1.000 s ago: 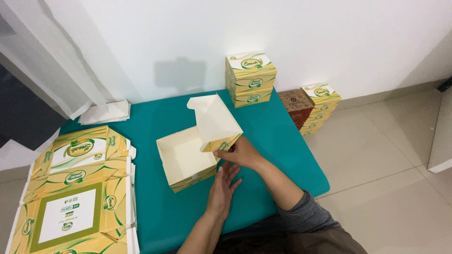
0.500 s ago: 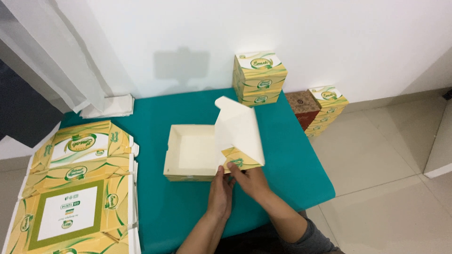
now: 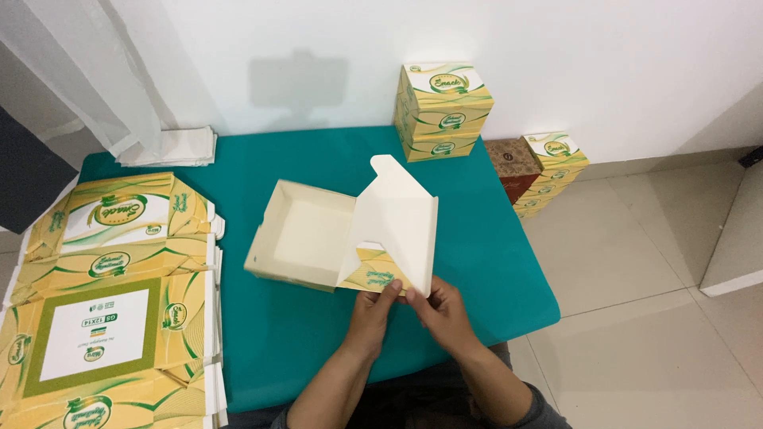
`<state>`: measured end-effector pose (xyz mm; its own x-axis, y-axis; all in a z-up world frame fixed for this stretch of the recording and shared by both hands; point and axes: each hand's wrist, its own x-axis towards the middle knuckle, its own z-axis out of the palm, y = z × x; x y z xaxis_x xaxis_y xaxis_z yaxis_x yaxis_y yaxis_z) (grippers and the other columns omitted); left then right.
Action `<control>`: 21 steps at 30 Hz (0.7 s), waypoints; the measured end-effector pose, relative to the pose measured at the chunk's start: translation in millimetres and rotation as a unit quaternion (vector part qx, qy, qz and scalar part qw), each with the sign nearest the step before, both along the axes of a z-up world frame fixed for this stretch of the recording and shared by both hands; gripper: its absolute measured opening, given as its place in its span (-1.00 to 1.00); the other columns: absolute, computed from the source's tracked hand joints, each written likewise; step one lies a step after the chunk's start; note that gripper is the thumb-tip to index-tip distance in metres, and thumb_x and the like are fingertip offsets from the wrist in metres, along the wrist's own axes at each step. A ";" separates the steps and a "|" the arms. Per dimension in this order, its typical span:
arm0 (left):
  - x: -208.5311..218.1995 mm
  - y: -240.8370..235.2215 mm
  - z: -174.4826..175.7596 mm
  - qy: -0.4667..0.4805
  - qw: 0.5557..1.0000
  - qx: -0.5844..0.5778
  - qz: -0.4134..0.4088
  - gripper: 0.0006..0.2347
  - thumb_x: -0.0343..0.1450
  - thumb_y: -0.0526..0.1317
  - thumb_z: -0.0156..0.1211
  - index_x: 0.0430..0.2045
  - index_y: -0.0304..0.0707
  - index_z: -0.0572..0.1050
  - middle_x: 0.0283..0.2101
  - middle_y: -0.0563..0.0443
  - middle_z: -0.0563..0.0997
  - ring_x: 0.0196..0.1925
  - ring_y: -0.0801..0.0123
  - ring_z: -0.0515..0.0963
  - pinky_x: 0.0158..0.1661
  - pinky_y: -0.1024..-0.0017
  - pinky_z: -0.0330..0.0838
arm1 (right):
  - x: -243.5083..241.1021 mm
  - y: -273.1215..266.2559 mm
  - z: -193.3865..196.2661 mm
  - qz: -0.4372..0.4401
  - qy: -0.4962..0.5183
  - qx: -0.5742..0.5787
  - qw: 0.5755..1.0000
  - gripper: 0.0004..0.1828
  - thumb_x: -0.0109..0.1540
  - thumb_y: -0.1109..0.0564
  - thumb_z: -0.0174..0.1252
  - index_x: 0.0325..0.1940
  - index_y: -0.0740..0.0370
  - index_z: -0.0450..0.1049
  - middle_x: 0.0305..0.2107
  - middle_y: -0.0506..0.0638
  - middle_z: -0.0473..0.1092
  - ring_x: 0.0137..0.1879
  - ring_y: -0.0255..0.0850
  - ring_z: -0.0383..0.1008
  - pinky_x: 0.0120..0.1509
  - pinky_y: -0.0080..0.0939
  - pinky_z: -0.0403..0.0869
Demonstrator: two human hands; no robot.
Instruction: The person assembles a flat, pre-cut cardboard box by folding its sides and tucking the flaps into place. They then insert a stack of white paper sheets into the box and close the lid. The completed box is placed on a stack of similar boxes.
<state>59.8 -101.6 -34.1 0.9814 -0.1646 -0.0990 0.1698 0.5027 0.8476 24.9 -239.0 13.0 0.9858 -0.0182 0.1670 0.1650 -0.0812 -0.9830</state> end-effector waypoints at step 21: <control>-12.8 13.6 -14.0 -0.061 0.967 0.030 -0.246 -0.82 0.45 -0.15 0.30 -0.50 -0.22 0.54 -0.54 0.06 0.56 -0.49 0.52 0.48 -0.38 0.51 0.37 | 22.3 -34.3 -18.0 -0.121 0.121 0.145 0.974 -0.44 0.26 -0.08 0.19 -0.78 0.09 0.23 -0.90 -0.03 0.16 -0.75 -0.31 0.06 -0.59 -0.26 -0.04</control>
